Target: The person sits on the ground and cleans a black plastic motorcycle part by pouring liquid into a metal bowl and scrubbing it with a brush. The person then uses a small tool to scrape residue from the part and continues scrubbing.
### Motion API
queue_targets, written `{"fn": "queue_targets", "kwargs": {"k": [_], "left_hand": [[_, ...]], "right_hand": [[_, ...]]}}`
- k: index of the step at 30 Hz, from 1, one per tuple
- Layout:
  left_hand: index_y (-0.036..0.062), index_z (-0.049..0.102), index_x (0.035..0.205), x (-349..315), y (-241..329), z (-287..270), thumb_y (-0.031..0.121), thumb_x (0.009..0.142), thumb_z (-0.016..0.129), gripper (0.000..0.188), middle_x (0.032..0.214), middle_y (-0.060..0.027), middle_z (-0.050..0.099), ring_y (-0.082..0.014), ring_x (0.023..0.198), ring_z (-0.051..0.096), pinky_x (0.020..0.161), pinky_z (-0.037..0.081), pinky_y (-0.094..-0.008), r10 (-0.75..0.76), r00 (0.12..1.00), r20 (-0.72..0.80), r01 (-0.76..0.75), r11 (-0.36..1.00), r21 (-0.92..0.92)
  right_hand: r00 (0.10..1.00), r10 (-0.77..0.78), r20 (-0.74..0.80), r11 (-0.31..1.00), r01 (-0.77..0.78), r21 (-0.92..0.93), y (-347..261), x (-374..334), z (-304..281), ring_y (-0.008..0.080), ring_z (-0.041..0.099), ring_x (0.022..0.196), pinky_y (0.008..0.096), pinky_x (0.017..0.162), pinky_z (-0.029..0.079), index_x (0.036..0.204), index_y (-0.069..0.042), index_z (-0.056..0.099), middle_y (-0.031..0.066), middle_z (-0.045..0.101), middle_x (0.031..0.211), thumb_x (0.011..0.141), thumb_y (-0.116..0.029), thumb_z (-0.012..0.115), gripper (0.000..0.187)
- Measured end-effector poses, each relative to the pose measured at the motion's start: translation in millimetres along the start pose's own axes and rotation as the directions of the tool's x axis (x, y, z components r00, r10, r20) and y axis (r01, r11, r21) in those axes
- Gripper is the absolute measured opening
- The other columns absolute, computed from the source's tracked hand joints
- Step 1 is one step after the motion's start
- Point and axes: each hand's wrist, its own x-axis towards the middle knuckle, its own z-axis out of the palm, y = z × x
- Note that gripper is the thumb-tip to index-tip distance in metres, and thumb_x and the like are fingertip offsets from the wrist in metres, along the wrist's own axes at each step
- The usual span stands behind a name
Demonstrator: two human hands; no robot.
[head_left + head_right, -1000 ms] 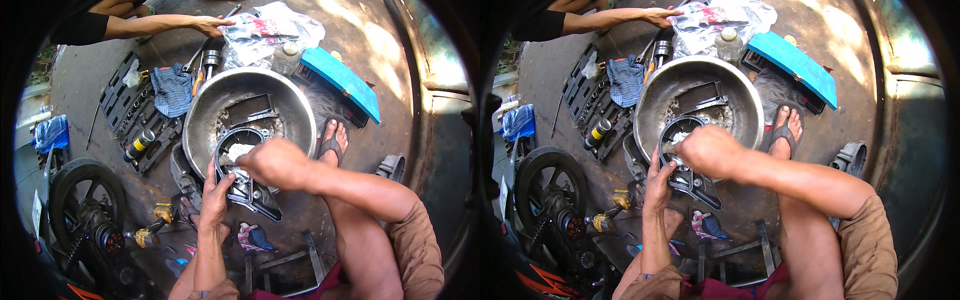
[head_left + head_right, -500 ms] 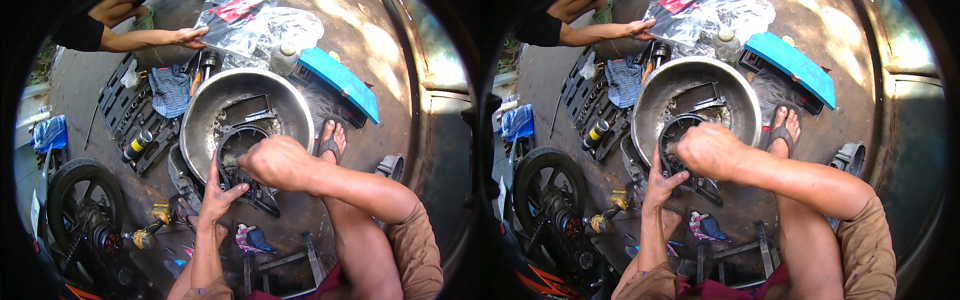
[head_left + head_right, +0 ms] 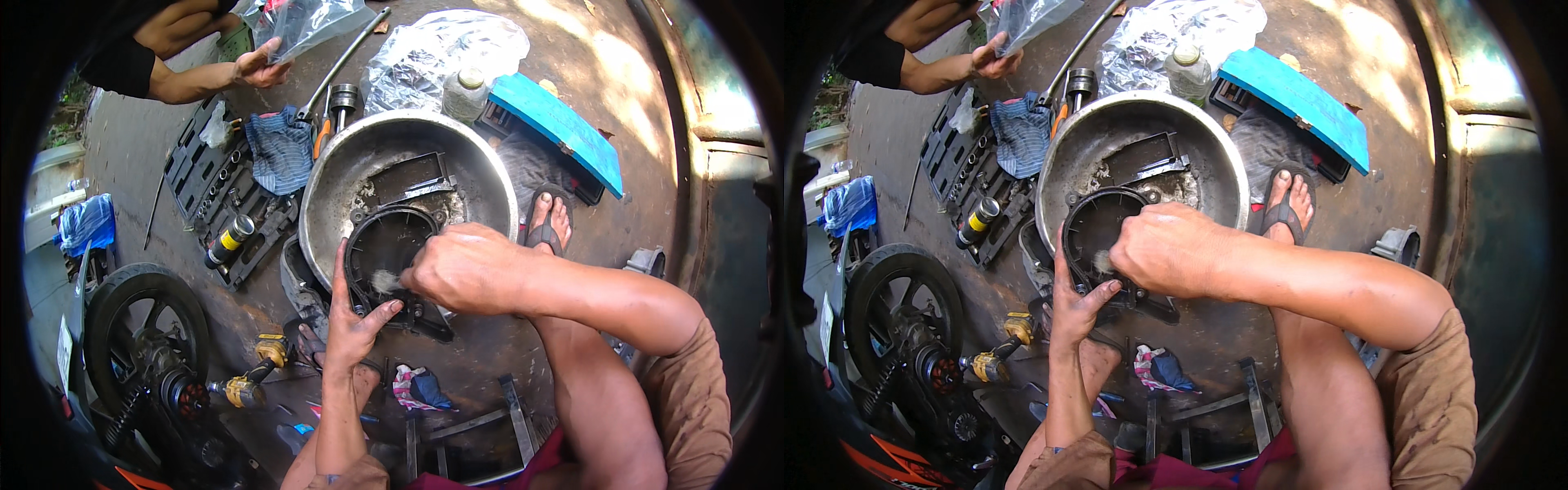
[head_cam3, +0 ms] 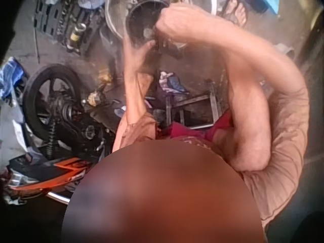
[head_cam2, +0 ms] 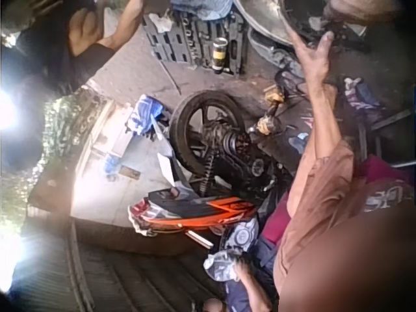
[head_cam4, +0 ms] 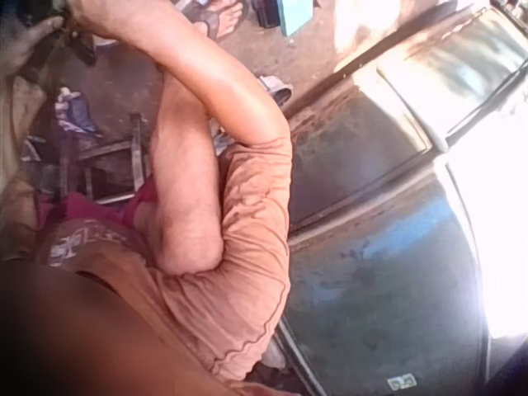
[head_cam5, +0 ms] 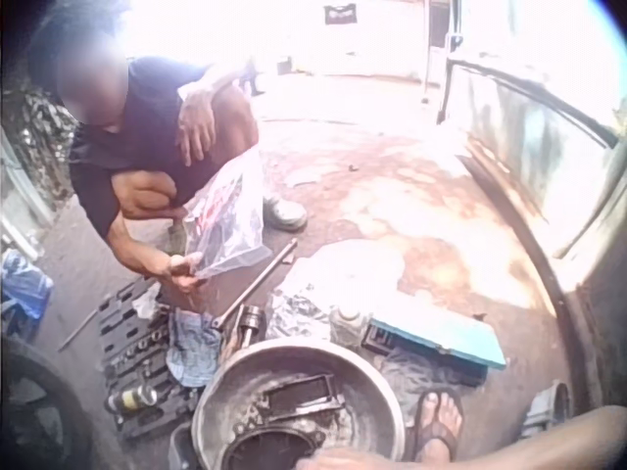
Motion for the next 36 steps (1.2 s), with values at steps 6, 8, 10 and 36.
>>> {"fn": "queue_targets", "kwargs": {"k": [6, 8, 10, 36], "left_hand": [[0.0046, 0.020, 0.159, -1, -2, 0, 0.005, 0.070, 0.087, 0.111, 0.153, -0.0170, 0.039, -0.0249, 0.138, 0.041, 0.116, 0.033, -0.0372, -0.005, 1.000, 0.029, 0.003, 0.997, 0.081], [0.0043, 0.020, 0.159, -1, 0, -2, 0.005, 0.071, 0.087, 0.111, 0.153, -0.0171, 0.039, -0.0249, 0.138, 0.042, 0.116, 0.033, -0.0368, -0.004, 1.000, 0.011, 0.004, 1.000, 0.028], [0.0042, 0.020, 0.159, 0, 2, -3, 0.006, 0.071, 0.087, 0.111, 0.153, -0.0170, 0.039, -0.0248, 0.137, 0.043, 0.116, 0.033, -0.0362, -0.001, 1.000, -0.006, 0.001, 1.000, -0.002], [-0.0100, 0.032, 0.148, 2, -32, 8, 0.021, 0.096, 0.061, 0.068, 0.131, -0.0140, 0.057, -0.0188, 0.115, 0.057, 0.100, 0.045, -0.0329, -0.338, 0.836, -0.432, 0.200, 0.921, -0.333]], "right_hand": [[0.987, -0.018, -0.158, 0.993, -0.001, -0.115, 3, 3, -13, 0.0302, 0.073, 0.067, 0.0404, 0.061, 0.058, 0.071, -0.005, 0.070, 0.0161, 0.069, 0.068, 0.078, -0.018, 0.065, 0.016], [0.973, -0.043, -0.228, 0.996, 0.024, -0.085, -2, 10, -13, 0.0300, 0.073, 0.067, 0.0401, 0.060, 0.058, 0.071, -0.005, 0.070, 0.0153, 0.069, 0.067, 0.078, -0.018, 0.065, 0.016], [0.993, -0.115, -0.015, 0.993, 0.115, 0.000, -5, 12, -14, 0.0314, 0.073, 0.069, 0.0403, 0.064, 0.059, 0.074, -0.004, 0.071, 0.0163, 0.070, 0.069, 0.078, -0.016, 0.064, 0.015], [0.978, 0.086, -0.190, 0.996, -0.083, 0.020, -44, -19, 8, 0.0262, 0.070, 0.062, 0.0389, 0.055, 0.055, 0.072, -0.007, 0.065, 0.0109, 0.067, 0.065, 0.082, -0.016, 0.059, 0.015]]}}
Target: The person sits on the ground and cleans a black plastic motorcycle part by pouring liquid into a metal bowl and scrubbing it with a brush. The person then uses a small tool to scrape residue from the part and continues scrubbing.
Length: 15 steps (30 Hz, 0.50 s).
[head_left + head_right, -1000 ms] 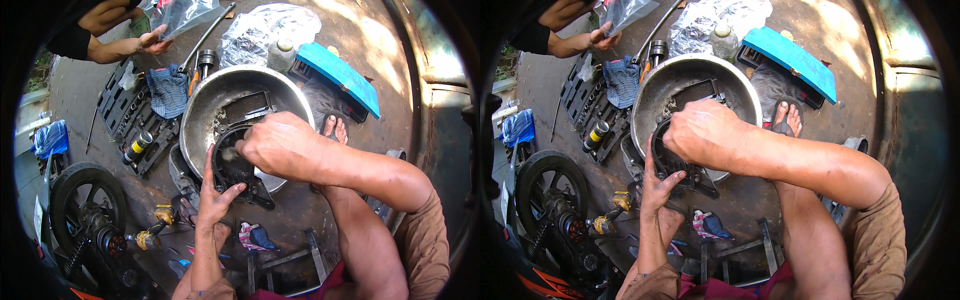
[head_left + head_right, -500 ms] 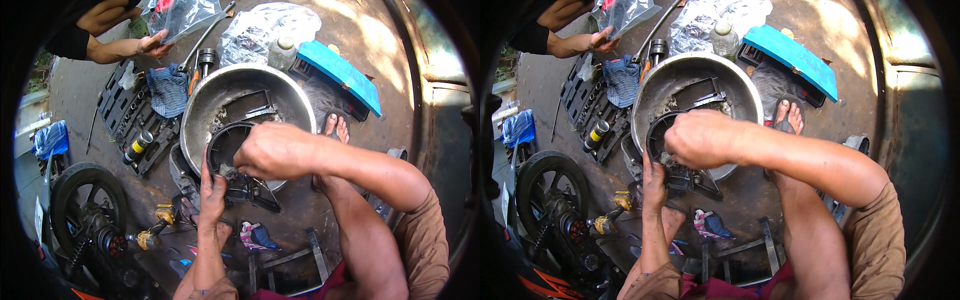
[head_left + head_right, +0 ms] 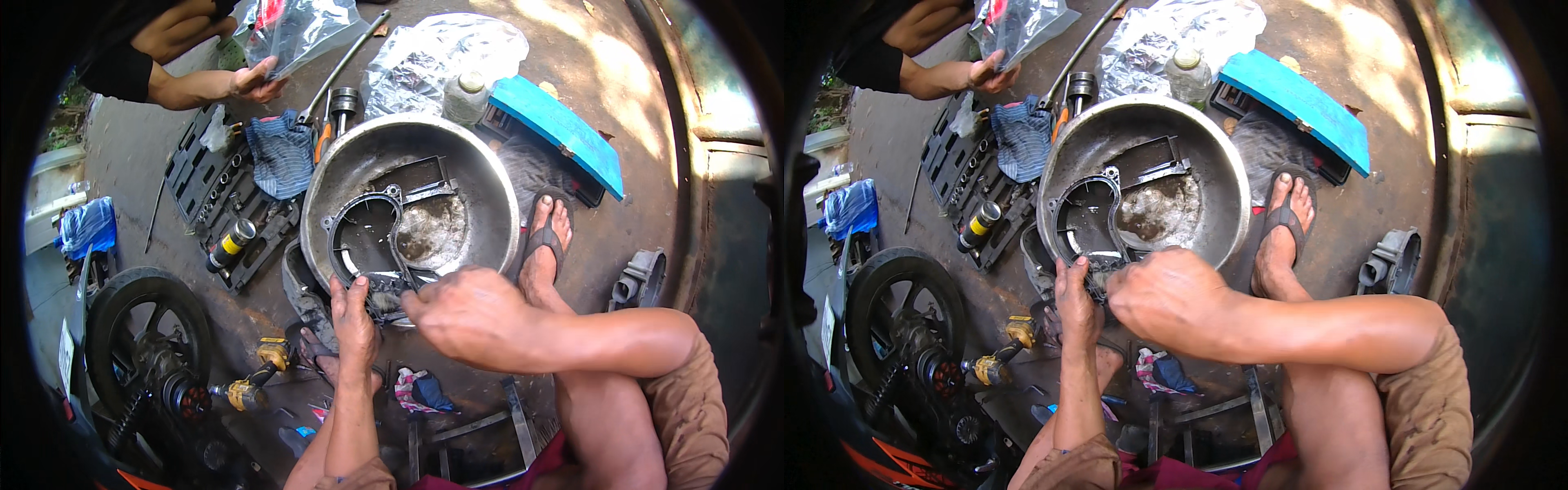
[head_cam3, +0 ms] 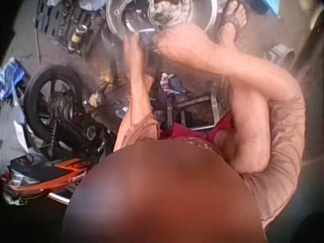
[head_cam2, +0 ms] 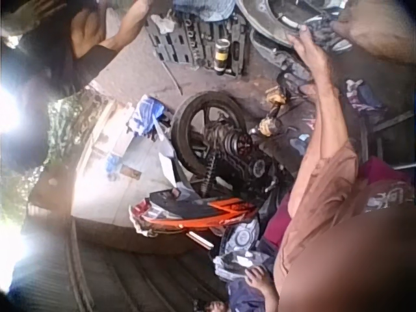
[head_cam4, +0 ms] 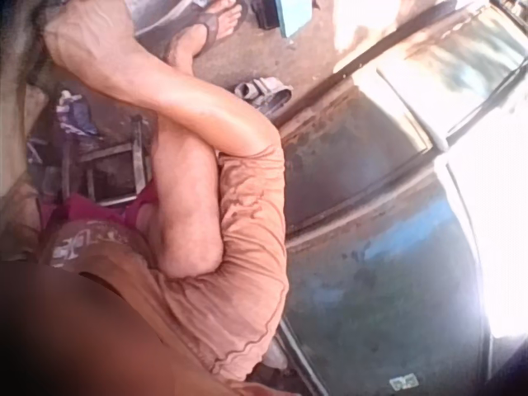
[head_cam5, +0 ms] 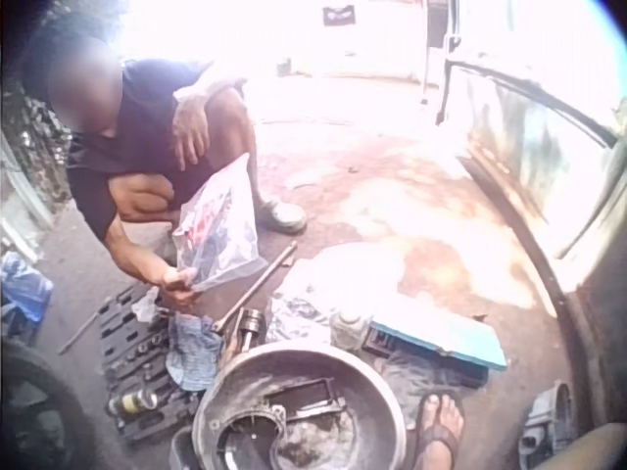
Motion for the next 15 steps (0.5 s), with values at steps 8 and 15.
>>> {"fn": "queue_targets", "kwargs": {"k": [8, 15], "left_hand": [[0.0004, 0.047, 0.125, 2, -4, 4, 0.008, 0.088, 0.058, 0.039, 0.109, -0.0081, 0.059, -0.0190, 0.097, 0.060, 0.090, 0.049, -0.0349, 0.074, 0.992, -0.105, -0.086, 0.990, -0.111], [-0.0034, 0.035, 0.142, -5, 3, 17, -0.001, 0.087, 0.049, 0.057, 0.126, -0.0140, 0.057, -0.0195, 0.107, 0.057, 0.096, 0.045, -0.0305, 0.170, 0.972, -0.160, -0.182, 0.981, -0.062]], "right_hand": [[0.994, 0.017, 0.108, 0.999, -0.014, -0.037, 24, -7, 33, 0.0283, 0.071, 0.065, 0.0415, 0.057, 0.056, 0.074, -0.004, 0.064, 0.0144, 0.068, 0.068, 0.081, -0.015, 0.058, 0.014], [0.991, 0.049, 0.123, 0.962, -0.080, 0.262, 27, 4, 4, 0.0379, 0.069, 0.070, 0.0482, 0.065, 0.055, 0.081, -0.007, 0.069, 0.0197, 0.067, 0.069, 0.083, -0.013, 0.056, 0.014]]}}
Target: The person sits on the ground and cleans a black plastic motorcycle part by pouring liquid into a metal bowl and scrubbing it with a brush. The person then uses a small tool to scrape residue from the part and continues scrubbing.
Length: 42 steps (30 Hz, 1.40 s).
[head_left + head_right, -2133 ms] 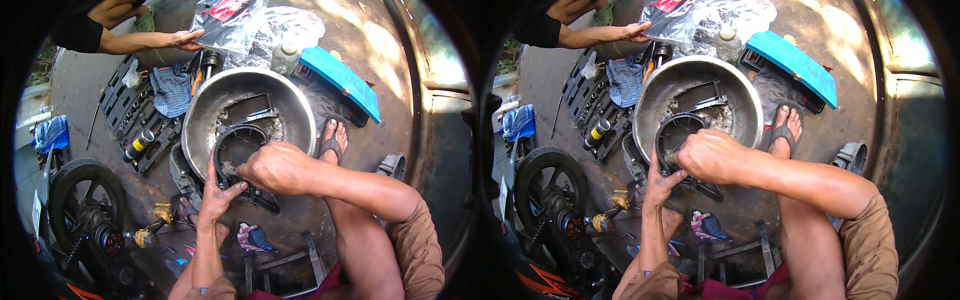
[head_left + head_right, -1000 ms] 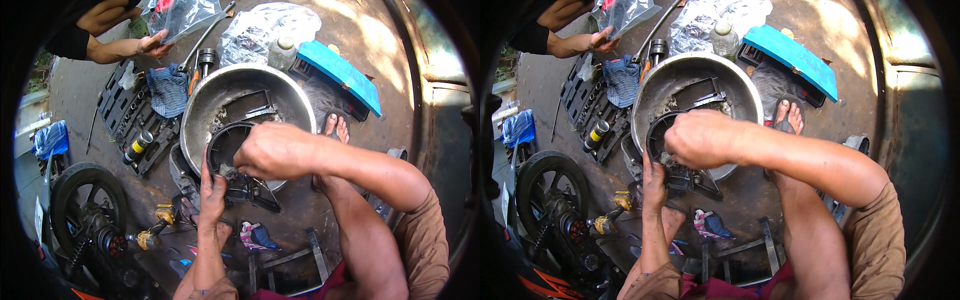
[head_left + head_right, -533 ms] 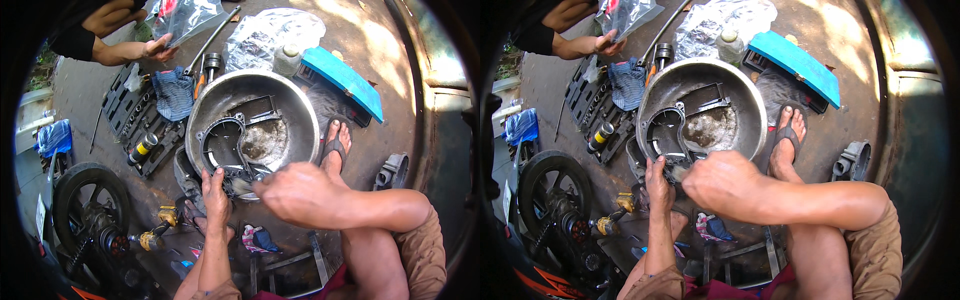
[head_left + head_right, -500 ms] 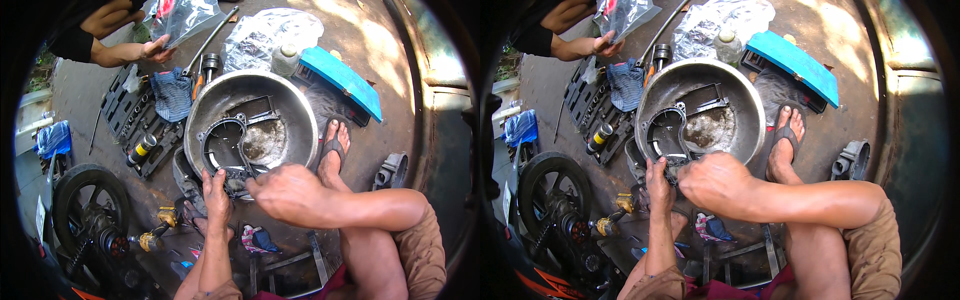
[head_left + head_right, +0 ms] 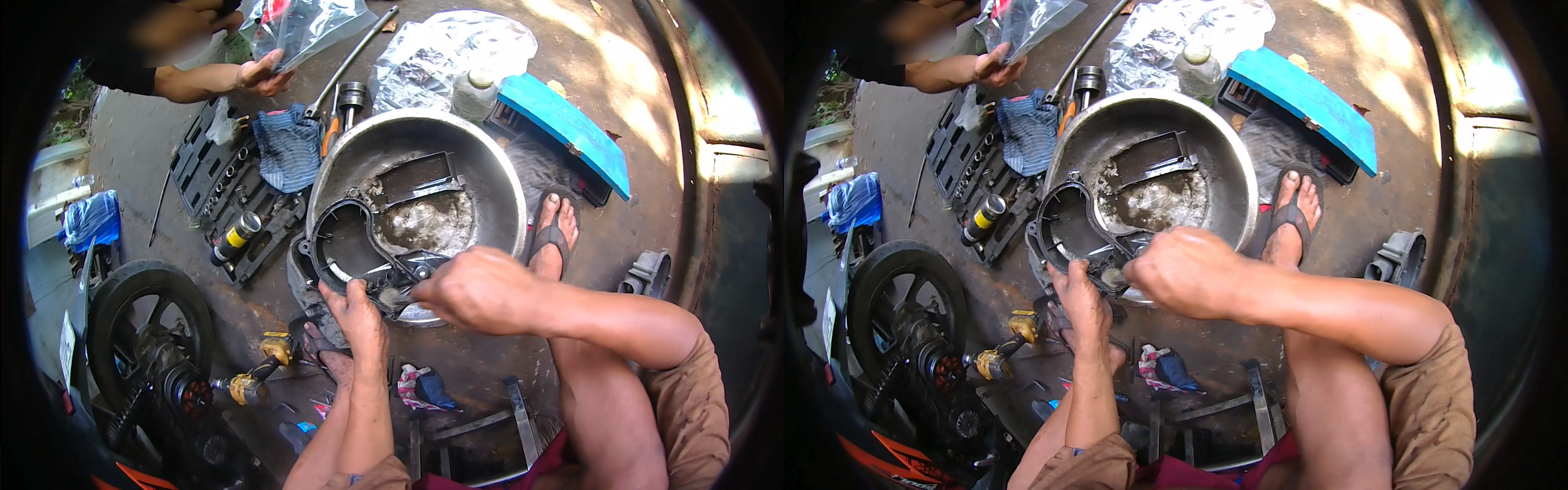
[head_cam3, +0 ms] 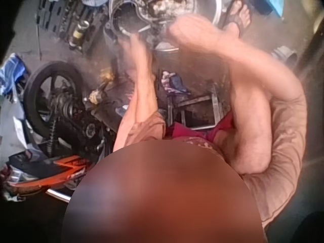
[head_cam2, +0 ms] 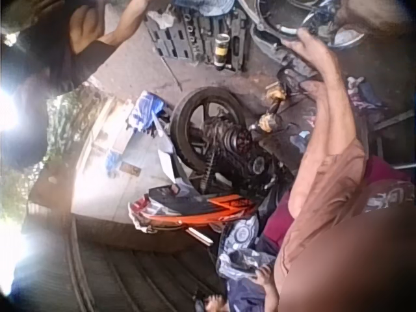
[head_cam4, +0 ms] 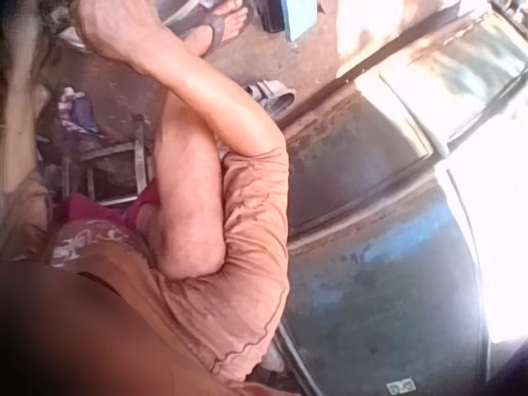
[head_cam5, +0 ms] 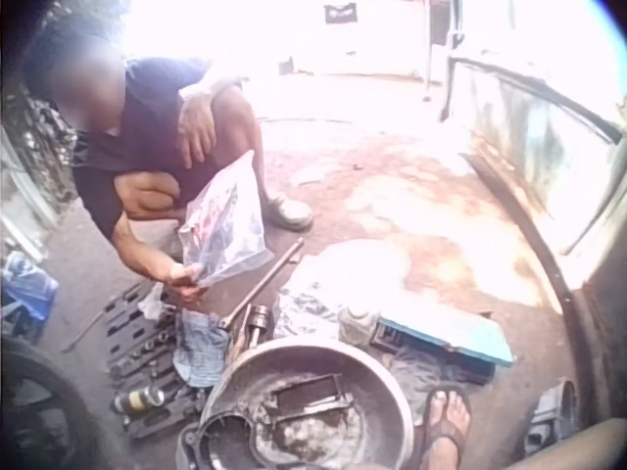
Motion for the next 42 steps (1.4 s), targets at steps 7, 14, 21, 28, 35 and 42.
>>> {"fn": "queue_targets", "kwargs": {"k": [7, 14, 21, 28, 35, 42], "left_hand": [[-0.0075, 0.033, 0.143, 7, -14, 4, 0.001, 0.089, 0.044, 0.056, 0.130, -0.0200, 0.055, -0.0243, 0.110, 0.056, 0.099, 0.043, -0.0322, 0.005, 0.996, -0.094, 0.002, 0.997, 0.081], [-0.0071, 0.023, 0.150, 14, -13, -10, 0.006, 0.094, 0.046, 0.062, 0.139, -0.0218, 0.047, -0.0277, 0.121, 0.050, 0.107, 0.037, -0.0347, 0.222, 0.972, -0.071, -0.173, 0.893, 0.415], [-0.0049, 0.027, 0.146, 13, -5, -13, 0.001, 0.091, 0.046, 0.058, 0.130, -0.0290, 0.052, -0.0339, 0.117, 0.056, 0.105, 0.040, -0.0393, 0.273, 0.958, -0.087, -0.227, 0.908, 0.353], [-0.0063, 0.036, 0.142, 15, -19, -11, 0.003, 0.085, 0.054, 0.060, 0.126, -0.0271, 0.057, -0.0351, 0.116, 0.058, 0.104, 0.041, -0.0390, 0.162, 0.983, -0.092, -0.132, 0.953, 0.274], [-0.0088, 0.038, 0.138, 7, -22, -6, 0.007, 0.087, 0.052, 0.055, 0.123, -0.0348, 0.058, -0.0456, 0.116, 0.058, 0.102, 0.042, -0.0456, 0.202, 0.976, -0.076, -0.121, 0.803, 0.583], [-0.0052, 0.032, 0.145, 10, -9, -10, 0.005, 0.089, 0.051, 0.060, 0.124, -0.0352, 0.058, -0.0454, 0.115, 0.060, 0.100, 0.044, -0.0456, 0.255, 0.964, -0.077, -0.192, 0.867, 0.460]], "right_hand": [[0.998, -0.064, -0.007, 0.997, 0.063, -0.054, 4, -18, -6, 0.0369, 0.069, 0.070, 0.0472, 0.064, 0.055, 0.080, -0.007, 0.066, 0.0174, 0.067, 0.070, 0.081, -0.013, 0.056, 0.012], [0.980, 0.106, -0.170, 0.962, -0.144, -0.233, 15, -32, -29, 0.0363, 0.068, 0.069, 0.0466, 0.064, 0.055, 0.089, -0.009, 0.069, 0.0165, 0.068, 0.072, 0.089, -0.019, 0.060, 0.014], [0.959, 0.278, -0.063, 0.946, -0.285, -0.154, 29, -30, -30, 0.0384, 0.068, 0.072, 0.0484, 0.066, 0.055, 0.101, -0.011, 0.073, 0.0191, 0.069, 0.076, 0.090, -0.024, 0.063, 0.020], [0.985, 0.170, -0.038, 0.971, -0.174, -0.162, 33, -41, -9, 0.0382, 0.067, 0.068, 0.0492, 0.063, 0.054, 0.098, -0.011, 0.072, 0.0169, 0.069, 0.075, 0.092, -0.027, 0.061, 0.020], [0.989, 0.078, -0.129, 0.989, -0.092, -0.112, 39, -44, 2, 0.0374, 0.068, 0.068, 0.0489, 0.062, 0.054, 0.104, -0.013, 0.071, 0.0161, 0.070, 0.077, 0.093, -0.027, 0.060, 0.021], [0.987, 0.159, 0.001, 0.955, -0.154, -0.254, 37, -42, -14, 0.0367, 0.069, 0.070, 0.0467, 0.064, 0.055, 0.103, -0.015, 0.072, 0.0169, 0.069, 0.076, 0.092, -0.030, 0.063, 0.022]]}}
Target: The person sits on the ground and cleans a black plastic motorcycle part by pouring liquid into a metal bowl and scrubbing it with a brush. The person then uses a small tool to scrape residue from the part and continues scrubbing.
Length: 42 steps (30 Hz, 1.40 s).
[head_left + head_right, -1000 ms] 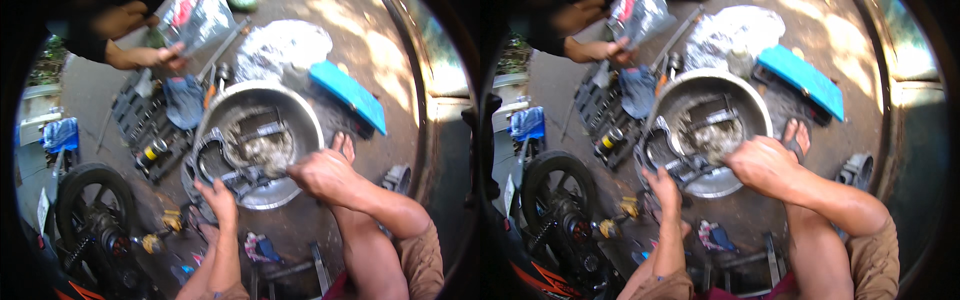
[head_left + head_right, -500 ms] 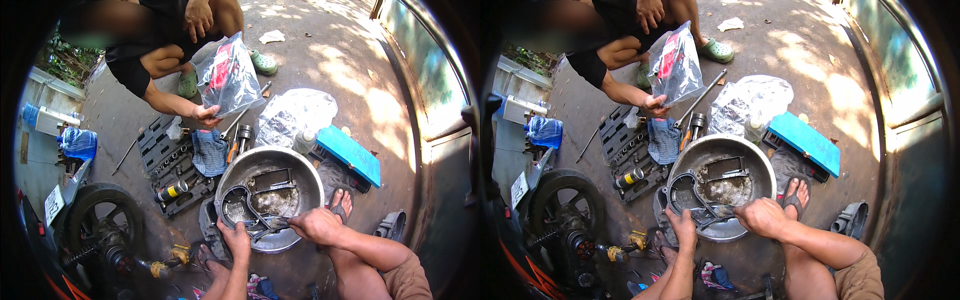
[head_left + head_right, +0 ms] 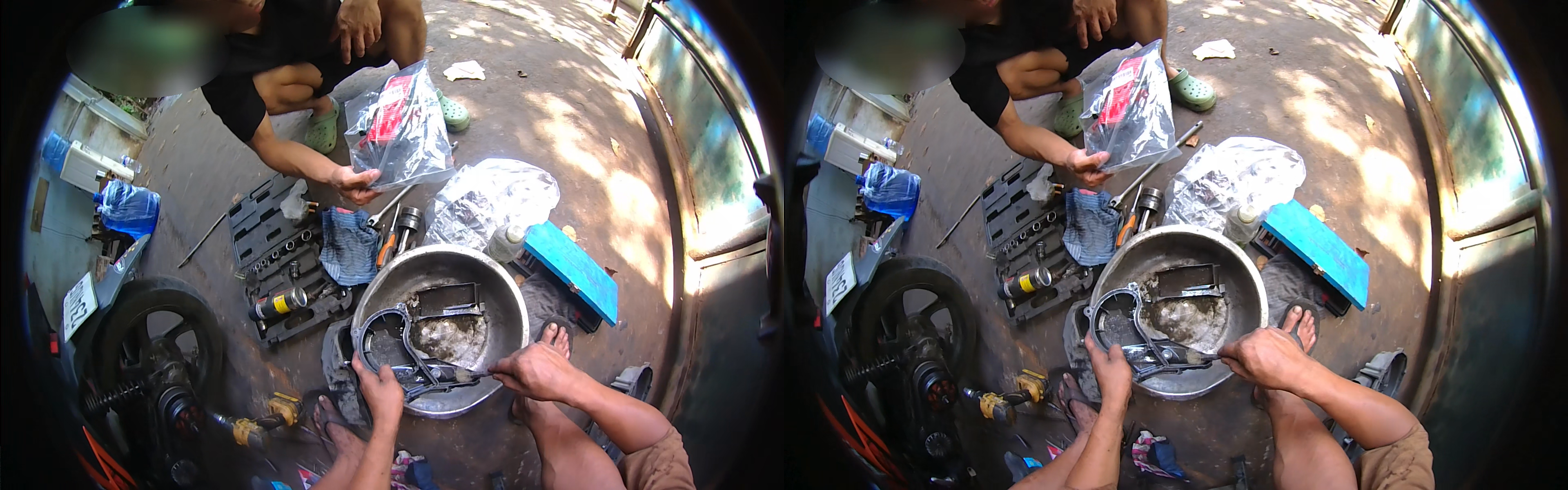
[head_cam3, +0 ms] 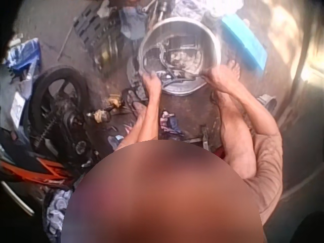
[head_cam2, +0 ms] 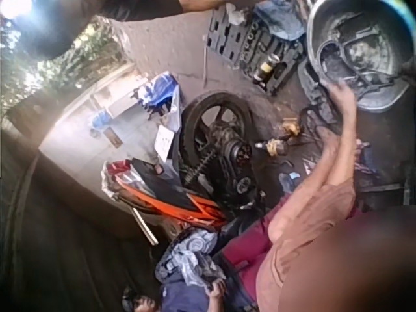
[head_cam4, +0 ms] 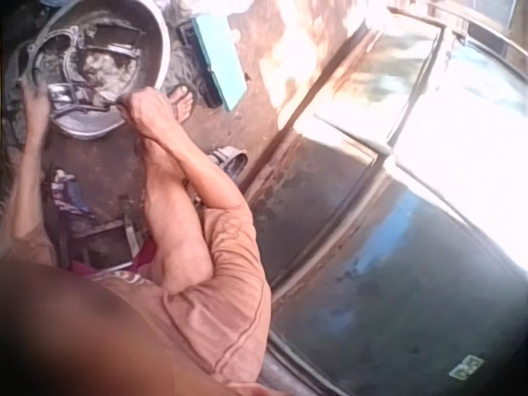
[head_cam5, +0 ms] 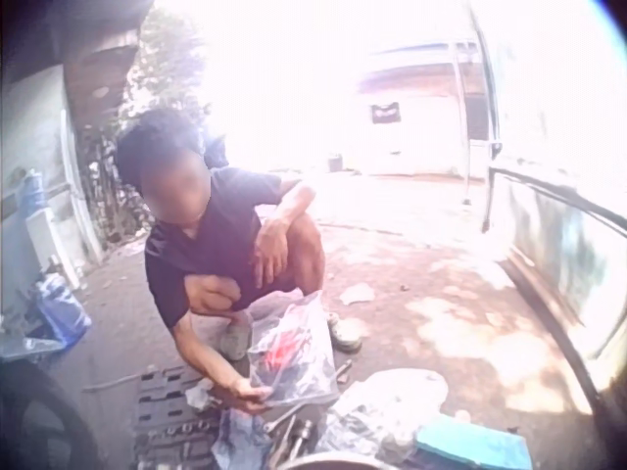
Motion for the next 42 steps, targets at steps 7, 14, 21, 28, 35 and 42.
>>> {"fn": "queue_targets", "kwargs": {"k": [7, 14, 21, 28, 35, 42], "left_hand": [[0.0002, 0.027, 0.150, -4, 7, -2, -0.001, 0.091, 0.046, 0.063, 0.130, -0.0291, 0.058, -0.0331, 0.115, 0.061, 0.104, 0.043, -0.0379, 0.005, 0.997, 0.081, -0.007, 1.000, 0.025], [-0.0031, 0.028, 0.149, 1, 16, -6, -0.004, 0.089, 0.043, 0.062, 0.136, -0.0235, 0.053, -0.0296, 0.122, 0.055, 0.108, 0.039, -0.0349, -0.065, 0.987, 0.150, 0.080, 0.992, -0.098], [-0.0056, 0.030, 0.147, 4, 21, -8, -0.003, 0.088, 0.042, 0.061, 0.134, -0.0232, 0.054, -0.0277, 0.120, 0.055, 0.107, 0.040, -0.0342, 0.079, 0.986, 0.150, -0.053, 0.983, -0.174], [-0.0041, 0.028, 0.149, 4, 29, -5, -0.003, 0.088, 0.044, 0.063, 0.136, -0.0238, 0.052, -0.0288, 0.123, 0.054, 0.109, 0.038, -0.0355, 0.101, 0.987, 0.126, -0.072, 0.974, -0.216], [-0.0028, 0.029, 0.148, -1, 40, -12, -0.001, 0.087, 0.044, 0.063, 0.139, -0.0295, 0.049, -0.0373, 0.126, 0.055, 0.108, 0.040, -0.0424, 0.237, 0.971, 0.025, -0.237, 0.971, 0.032], [-0.0042, 0.027, 0.148, -12, 45, 8, -0.004, 0.084, 0.043, 0.066, 0.139, -0.0337, 0.048, -0.0457, 0.127, 0.052, 0.109, 0.039, -0.0466, 0.388, 0.920, 0.048, -0.391, 0.916, 0.090]], "right_hand": [[0.972, -0.106, -0.212, 0.986, 0.130, 0.106, -10, 14, 18, 0.0382, 0.067, 0.070, 0.0487, 0.062, 0.053, 0.103, -0.010, 0.068, 0.0170, 0.067, 0.076, 0.090, -0.022, 0.065, 0.018], [0.993, -0.021, -0.117, 1.000, 0.022, 0.001, -12, 2, 2, 0.0365, 0.067, 0.071, 0.0484, 0.061, 0.052, 0.094, -0.008, 0.067, 0.0158, 0.067, 0.076, 0.088, -0.019, 0.062, 0.013], [0.974, -0.147, -0.172, 0.983, 0.164, 0.087, -10, 20, 16, 0.0360, 0.066, 0.069, 0.0473, 0.062, 0.052, 0.098, -0.008, 0.069, 0.0140, 0.067, 0.073, 0.090, -0.018, 0.062, 0.014], [0.978, -0.143, -0.149, 0.980, 0.161, 0.116, -19, -1, -20, 0.0374, 0.068, 0.071, 0.0477, 0.065, 0.054, 0.091, -0.009, 0.069, 0.0145, 0.067, 0.072, 0.089, -0.020, 0.061, 0.014], [0.999, -0.032, -0.013, 0.917, 0.025, -0.397, -32, -5, -23, 0.0336, 0.069, 0.070, 0.0456, 0.063, 0.054, 0.084, -0.008, 0.065, 0.0140, 0.066, 0.071, 0.085, -0.018, 0.058, 0.012], [0.961, -0.270, -0.051, 0.959, 0.264, -0.103, -53, 23, -5, 0.0315, 0.068, 0.068, 0.0427, 0.059, 0.053, 0.103, -0.006, 0.070, 0.0111, 0.067, 0.075, 0.088, -0.016, 0.063, 0.019]]}}
